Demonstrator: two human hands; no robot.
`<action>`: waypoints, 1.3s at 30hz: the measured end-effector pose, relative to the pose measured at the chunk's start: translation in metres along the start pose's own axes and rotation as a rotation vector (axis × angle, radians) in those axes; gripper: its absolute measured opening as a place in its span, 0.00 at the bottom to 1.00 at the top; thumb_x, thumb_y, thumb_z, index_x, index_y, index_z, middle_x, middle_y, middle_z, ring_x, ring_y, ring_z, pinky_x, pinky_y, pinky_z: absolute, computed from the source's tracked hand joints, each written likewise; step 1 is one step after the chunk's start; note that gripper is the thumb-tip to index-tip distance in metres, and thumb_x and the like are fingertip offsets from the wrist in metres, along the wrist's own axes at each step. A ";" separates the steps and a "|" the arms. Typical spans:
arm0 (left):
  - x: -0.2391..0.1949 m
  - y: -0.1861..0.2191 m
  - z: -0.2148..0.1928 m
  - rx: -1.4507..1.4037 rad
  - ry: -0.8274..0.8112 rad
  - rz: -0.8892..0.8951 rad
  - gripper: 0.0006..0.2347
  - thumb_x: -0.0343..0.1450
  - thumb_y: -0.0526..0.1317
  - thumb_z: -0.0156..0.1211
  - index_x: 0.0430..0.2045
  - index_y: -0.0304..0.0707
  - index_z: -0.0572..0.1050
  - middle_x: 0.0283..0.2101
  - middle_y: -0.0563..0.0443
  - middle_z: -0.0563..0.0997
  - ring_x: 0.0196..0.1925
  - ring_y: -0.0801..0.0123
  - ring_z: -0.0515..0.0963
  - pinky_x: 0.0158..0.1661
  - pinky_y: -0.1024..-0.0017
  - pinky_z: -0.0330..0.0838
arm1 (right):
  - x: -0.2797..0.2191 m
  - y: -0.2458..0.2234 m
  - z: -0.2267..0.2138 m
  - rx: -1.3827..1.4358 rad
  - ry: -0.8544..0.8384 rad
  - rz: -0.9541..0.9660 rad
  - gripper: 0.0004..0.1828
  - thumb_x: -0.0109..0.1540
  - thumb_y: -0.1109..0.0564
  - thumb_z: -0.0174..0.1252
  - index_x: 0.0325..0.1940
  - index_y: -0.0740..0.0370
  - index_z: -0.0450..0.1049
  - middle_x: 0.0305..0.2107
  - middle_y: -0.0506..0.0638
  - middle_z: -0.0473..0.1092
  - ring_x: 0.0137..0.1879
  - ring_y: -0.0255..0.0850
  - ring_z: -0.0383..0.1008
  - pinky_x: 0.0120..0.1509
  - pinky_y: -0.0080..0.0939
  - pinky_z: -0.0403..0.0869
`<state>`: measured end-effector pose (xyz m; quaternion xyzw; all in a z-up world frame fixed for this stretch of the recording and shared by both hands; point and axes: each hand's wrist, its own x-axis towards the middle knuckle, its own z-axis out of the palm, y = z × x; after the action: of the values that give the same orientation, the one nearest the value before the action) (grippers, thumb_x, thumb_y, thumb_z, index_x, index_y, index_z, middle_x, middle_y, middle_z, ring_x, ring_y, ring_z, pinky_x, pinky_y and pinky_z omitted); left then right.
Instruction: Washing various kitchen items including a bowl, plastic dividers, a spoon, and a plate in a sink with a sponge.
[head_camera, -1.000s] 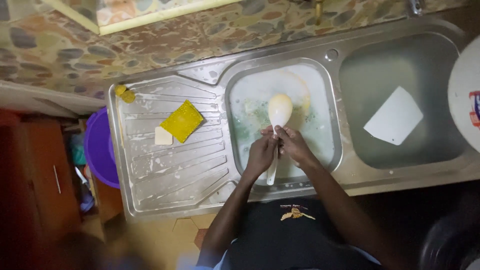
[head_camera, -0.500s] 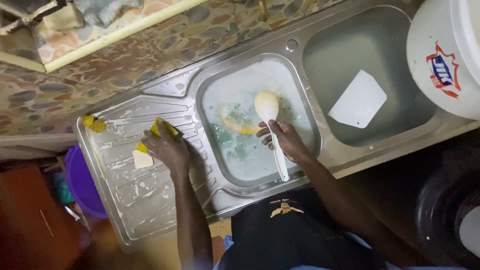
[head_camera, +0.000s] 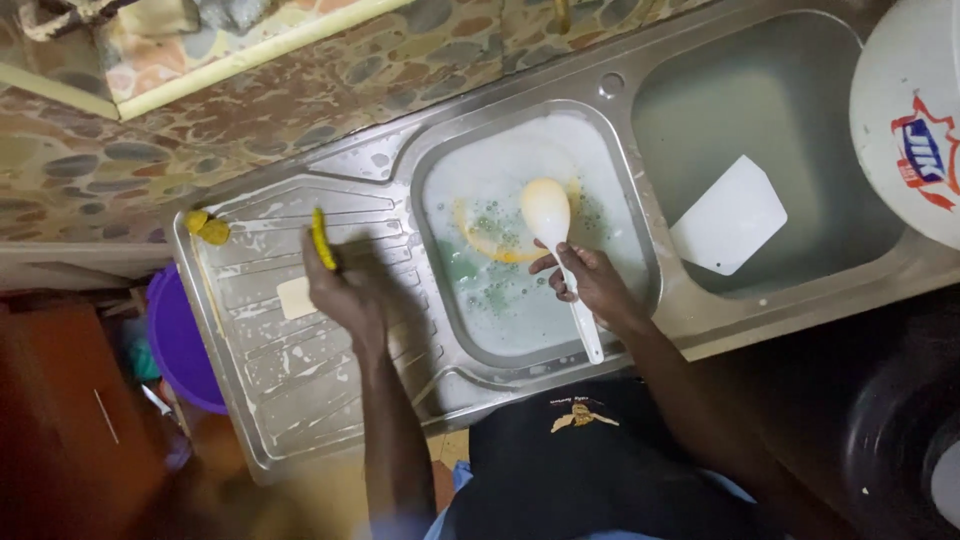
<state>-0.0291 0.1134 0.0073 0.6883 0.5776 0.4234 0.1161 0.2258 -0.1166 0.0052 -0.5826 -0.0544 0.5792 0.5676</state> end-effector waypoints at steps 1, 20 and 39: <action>-0.010 0.025 0.000 -0.107 -0.027 -0.003 0.23 0.80 0.28 0.56 0.74 0.39 0.77 0.51 0.27 0.87 0.49 0.44 0.85 0.52 0.56 0.77 | 0.000 0.000 -0.001 0.011 0.006 -0.012 0.26 0.82 0.46 0.50 0.72 0.70 0.75 0.53 0.66 0.82 0.33 0.35 0.72 0.33 0.32 0.69; -0.188 -0.031 0.221 0.363 -1.173 0.463 0.08 0.69 0.33 0.65 0.36 0.41 0.89 0.35 0.45 0.90 0.41 0.50 0.93 0.41 0.52 0.85 | -0.001 0.020 -0.032 0.064 0.061 -0.102 0.10 0.80 0.52 0.59 0.55 0.62 0.77 0.43 0.62 0.77 0.30 0.35 0.67 0.29 0.32 0.66; -0.120 0.127 0.050 -0.327 -0.749 0.397 0.34 0.82 0.64 0.55 0.84 0.52 0.64 0.84 0.33 0.60 0.76 0.33 0.67 0.80 0.39 0.53 | 0.020 0.035 -0.004 -0.254 -0.063 -0.196 0.16 0.80 0.52 0.54 0.44 0.64 0.78 0.30 0.50 0.72 0.27 0.34 0.65 0.29 0.36 0.66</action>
<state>0.0982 -0.0165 0.0051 0.8641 0.2781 0.2448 0.3406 0.2140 -0.1170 -0.0334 -0.6231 -0.2014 0.5274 0.5414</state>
